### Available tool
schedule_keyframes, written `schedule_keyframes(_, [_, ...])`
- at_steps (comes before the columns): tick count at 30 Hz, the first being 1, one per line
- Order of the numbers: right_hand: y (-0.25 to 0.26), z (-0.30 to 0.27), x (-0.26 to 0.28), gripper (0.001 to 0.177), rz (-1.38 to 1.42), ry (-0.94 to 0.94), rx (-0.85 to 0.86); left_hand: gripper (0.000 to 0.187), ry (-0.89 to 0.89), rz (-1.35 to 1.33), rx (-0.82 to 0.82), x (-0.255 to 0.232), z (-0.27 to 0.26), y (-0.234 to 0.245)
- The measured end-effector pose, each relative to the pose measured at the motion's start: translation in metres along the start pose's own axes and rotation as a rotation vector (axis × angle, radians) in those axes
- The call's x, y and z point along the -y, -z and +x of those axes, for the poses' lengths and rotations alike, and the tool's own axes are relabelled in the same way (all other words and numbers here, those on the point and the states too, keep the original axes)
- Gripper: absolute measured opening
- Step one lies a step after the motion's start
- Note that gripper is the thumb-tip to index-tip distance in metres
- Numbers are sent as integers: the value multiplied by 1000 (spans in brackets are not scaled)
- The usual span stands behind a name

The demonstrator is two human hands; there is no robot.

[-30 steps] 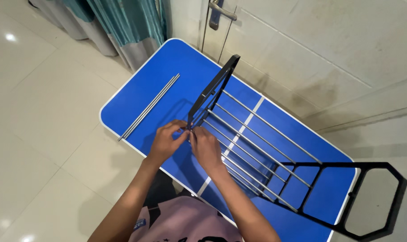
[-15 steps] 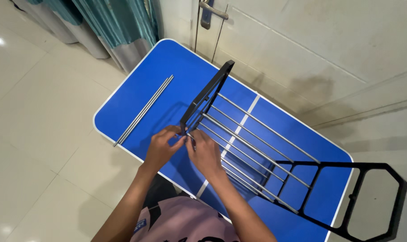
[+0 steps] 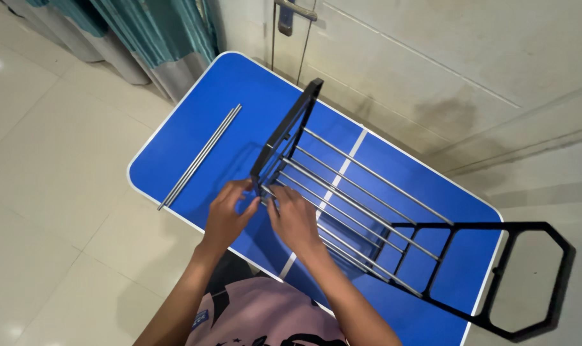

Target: The person repeatedly inserts and removes metal rods into a black plastic dish rack frame on a blue table. They handle the rods one at a time, placing them into slots and then taking them out again, repeating this cycle throughout the clip.

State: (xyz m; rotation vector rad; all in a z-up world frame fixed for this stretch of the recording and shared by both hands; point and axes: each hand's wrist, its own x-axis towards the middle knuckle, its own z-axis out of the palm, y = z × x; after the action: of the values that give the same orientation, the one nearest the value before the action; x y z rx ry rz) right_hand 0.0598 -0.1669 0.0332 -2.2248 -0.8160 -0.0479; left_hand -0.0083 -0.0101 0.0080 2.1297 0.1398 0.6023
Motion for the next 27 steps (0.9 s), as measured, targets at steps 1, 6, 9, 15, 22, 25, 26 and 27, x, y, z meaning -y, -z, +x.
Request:
schedule_keyframes(1, [3,-3,-1,23,-7,-7,-14,41,17,21,-41,-5,-3,-1])
schedule_keyframes(6, [22,-19,-5,29,7,-106,-10,29,-79,89,-156,-26,-23,-9])
schedule_keyframes(9, [35,-32,-6,34,-16,-100,-53,30,-256,94,-44,-38,-29,-18])
schedule_keyframes(15, [60,-65,-8,42,-69,-67,-200,34,-236,122,170,-64,-20,-48])
schedule_keyframes(22, [86,-110,-14,40,-111,-198,-325,36,-341,71,310,-94,-11,-74])
schedule_keyframes(25, [95,-130,-19,38,-136,-227,-373,37,-401,41,372,-107,-14,-90])
schedule_keyframes(26, [99,-136,-20,38,-147,-229,-393,38,-415,29,399,-112,-15,-94])
schedule_keyframes(27, [102,-142,-20,37,-159,-233,-411,38,-427,16,427,-116,-17,-99])
